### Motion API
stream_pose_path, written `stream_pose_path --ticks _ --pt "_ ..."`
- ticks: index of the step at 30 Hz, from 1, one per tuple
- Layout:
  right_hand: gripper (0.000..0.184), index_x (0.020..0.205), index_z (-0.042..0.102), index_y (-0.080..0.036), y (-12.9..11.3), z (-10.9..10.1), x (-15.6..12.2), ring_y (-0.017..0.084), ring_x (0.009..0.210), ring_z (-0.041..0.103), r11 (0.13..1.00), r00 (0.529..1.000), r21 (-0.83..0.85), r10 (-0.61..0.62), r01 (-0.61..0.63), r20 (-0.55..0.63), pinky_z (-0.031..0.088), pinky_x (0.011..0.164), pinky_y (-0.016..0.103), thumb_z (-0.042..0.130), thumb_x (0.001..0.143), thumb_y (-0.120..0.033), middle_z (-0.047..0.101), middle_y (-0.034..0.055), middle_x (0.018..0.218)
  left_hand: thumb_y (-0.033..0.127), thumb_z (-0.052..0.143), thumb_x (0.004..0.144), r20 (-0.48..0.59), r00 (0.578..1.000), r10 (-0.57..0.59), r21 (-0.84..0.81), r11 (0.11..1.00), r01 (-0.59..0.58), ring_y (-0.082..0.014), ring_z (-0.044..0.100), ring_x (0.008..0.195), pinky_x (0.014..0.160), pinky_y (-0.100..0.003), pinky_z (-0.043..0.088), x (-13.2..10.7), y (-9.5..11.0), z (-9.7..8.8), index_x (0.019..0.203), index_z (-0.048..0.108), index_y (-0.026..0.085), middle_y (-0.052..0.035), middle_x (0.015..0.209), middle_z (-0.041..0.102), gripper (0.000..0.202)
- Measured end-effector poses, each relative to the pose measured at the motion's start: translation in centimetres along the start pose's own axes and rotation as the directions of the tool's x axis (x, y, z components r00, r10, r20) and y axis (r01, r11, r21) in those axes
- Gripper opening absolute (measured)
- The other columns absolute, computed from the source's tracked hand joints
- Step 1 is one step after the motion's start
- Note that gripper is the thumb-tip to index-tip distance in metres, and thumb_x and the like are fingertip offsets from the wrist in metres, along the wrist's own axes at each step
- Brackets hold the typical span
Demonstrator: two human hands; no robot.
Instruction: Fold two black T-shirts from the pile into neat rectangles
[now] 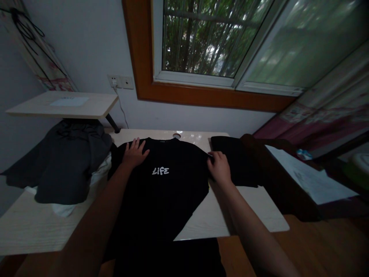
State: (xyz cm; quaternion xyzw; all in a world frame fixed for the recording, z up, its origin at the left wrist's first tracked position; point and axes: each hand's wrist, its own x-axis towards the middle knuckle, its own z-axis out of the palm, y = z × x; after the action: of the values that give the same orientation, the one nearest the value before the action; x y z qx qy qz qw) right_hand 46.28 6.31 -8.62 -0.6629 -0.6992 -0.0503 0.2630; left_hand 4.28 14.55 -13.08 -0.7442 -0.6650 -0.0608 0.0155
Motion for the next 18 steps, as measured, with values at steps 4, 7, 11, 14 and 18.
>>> stream_pose_path --ticks 4,7,11,14,18 --pt "0.029 0.116 0.065 -0.019 0.2 -2.4 -0.8 0.033 0.105 0.057 0.963 0.991 -0.247 0.123 -0.106 0.052 0.048 0.089 0.043 0.055 0.095 -0.036 0.062 0.0154 0.111 0.064 0.027 0.1 0.017 1.0 -0.007 -0.009 1.0 0.007 -0.0306 0.013 0.158 0.125 -0.059 0.014 0.2 -0.3 -0.1 0.16 0.033 0.021 -0.0134 0.171 0.018 0.074" --pt "0.039 0.124 0.061 -0.019 0.4 -2.9 -1.4 0.031 0.099 0.062 0.927 0.97 -0.332 0.218 -0.172 0.104 0.048 0.082 0.04 0.058 0.096 -0.045 0.061 0.0158 0.113 0.063 0.027 0.1 0.011 1.0 -0.012 -0.008 1.0 0.012 -0.0304 0.014 0.158 0.125 -0.058 0.014 0.2 -0.3 -0.3 0.16 0.033 0.021 -0.0131 0.171 0.018 0.073" --pt "0.051 0.134 0.053 -0.019 0.2 -2.9 -2.1 0.029 0.092 0.069 0.914 0.932 -0.332 0.308 -0.234 0.19 0.049 0.076 0.036 0.055 0.097 -0.053 0.065 0.0171 0.114 0.062 0.029 0.1 0.001 1.0 -0.016 -0.008 1.0 0.016 -0.0307 0.016 0.158 0.125 -0.057 0.013 0.1 -0.2 -0.4 0.16 0.035 0.021 -0.0128 0.17 0.021 0.072" --pt "0.056 0.14 0.05 -0.019 -0.1 -2.8 -2.6 0.03 0.088 0.072 0.929 0.884 -0.257 0.341 -0.265 0.321 0.049 0.072 0.035 0.052 0.098 -0.056 0.072 0.0159 0.104 0.06 0.032 0.1 -0.008 1.0 -0.021 -0.034 0.999 0.021 -0.0313 0.017 0.157 0.125 -0.058 0.014 0.2 -0.3 -0.2 0.158 0.037 0.021 -0.0132 0.169 0.024 0.07" --pt "0.056 0.145 0.049 -0.024 -0.5 -2.3 -3.3 0.027 0.084 0.072 0.968 0.863 -0.03 0.235 -0.249 0.447 0.05 0.073 0.034 0.052 0.098 -0.054 0.074 0.0086 0.09 0.047 0.041 0.099 -0.166 0.986 0.014 -0.107 0.994 -0.032 -0.0322 0.036 0.149 0.121 -0.054 0.027 0.0 -0.7 -0.3 0.146 0.053 0.018 -0.0155 0.161 0.041 0.056"
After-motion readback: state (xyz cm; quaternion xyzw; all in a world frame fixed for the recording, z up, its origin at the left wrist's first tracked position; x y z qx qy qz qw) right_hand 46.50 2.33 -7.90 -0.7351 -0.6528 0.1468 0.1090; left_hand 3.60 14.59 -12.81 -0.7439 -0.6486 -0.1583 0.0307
